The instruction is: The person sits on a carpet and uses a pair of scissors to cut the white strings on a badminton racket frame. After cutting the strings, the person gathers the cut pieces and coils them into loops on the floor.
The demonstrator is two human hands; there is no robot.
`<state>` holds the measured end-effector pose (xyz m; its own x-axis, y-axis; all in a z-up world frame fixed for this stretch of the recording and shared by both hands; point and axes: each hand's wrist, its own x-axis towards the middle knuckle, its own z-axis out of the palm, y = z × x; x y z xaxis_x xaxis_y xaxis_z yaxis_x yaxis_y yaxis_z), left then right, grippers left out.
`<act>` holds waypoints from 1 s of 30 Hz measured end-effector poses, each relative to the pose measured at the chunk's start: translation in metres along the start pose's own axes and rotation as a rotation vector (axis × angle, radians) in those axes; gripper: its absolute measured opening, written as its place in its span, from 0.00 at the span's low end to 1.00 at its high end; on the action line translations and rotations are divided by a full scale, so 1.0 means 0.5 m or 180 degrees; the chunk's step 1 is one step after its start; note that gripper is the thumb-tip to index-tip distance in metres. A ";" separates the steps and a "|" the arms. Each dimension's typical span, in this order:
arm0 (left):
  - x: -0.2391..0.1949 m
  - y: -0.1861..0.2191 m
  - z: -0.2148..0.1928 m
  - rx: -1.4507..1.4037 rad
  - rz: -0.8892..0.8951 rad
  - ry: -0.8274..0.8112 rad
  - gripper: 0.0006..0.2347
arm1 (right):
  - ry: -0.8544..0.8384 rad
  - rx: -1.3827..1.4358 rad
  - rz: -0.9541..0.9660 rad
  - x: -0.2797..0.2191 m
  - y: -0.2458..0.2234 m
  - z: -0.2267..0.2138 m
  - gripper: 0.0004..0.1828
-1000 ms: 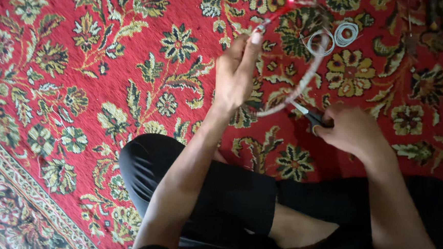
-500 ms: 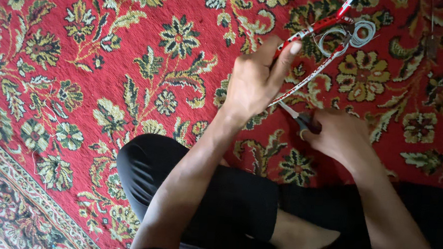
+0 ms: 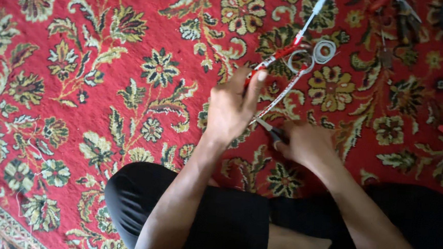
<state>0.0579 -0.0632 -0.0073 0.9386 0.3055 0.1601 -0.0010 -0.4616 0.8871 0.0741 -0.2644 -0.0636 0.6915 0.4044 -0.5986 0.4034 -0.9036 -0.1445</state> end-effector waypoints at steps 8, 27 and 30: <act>-0.004 -0.002 0.006 -0.0028 0.0111 0.0105 0.11 | 0.0101 0.0113 -0.0108 0.026 0.008 0.053 0.25; -0.018 -0.015 0.009 0.0034 0.0092 0.0539 0.11 | 0.0083 0.0169 -0.0067 -0.010 0.027 0.025 0.29; -0.019 -0.015 0.010 -0.0023 0.0113 0.0541 0.11 | -0.0067 -0.0016 -0.0066 0.004 0.004 0.019 0.32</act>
<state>0.0507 -0.0666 -0.0178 0.8660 0.4259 0.2619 -0.0363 -0.4689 0.8825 0.0705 -0.2669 -0.0727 0.6702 0.4200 -0.6119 0.4205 -0.8942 -0.1532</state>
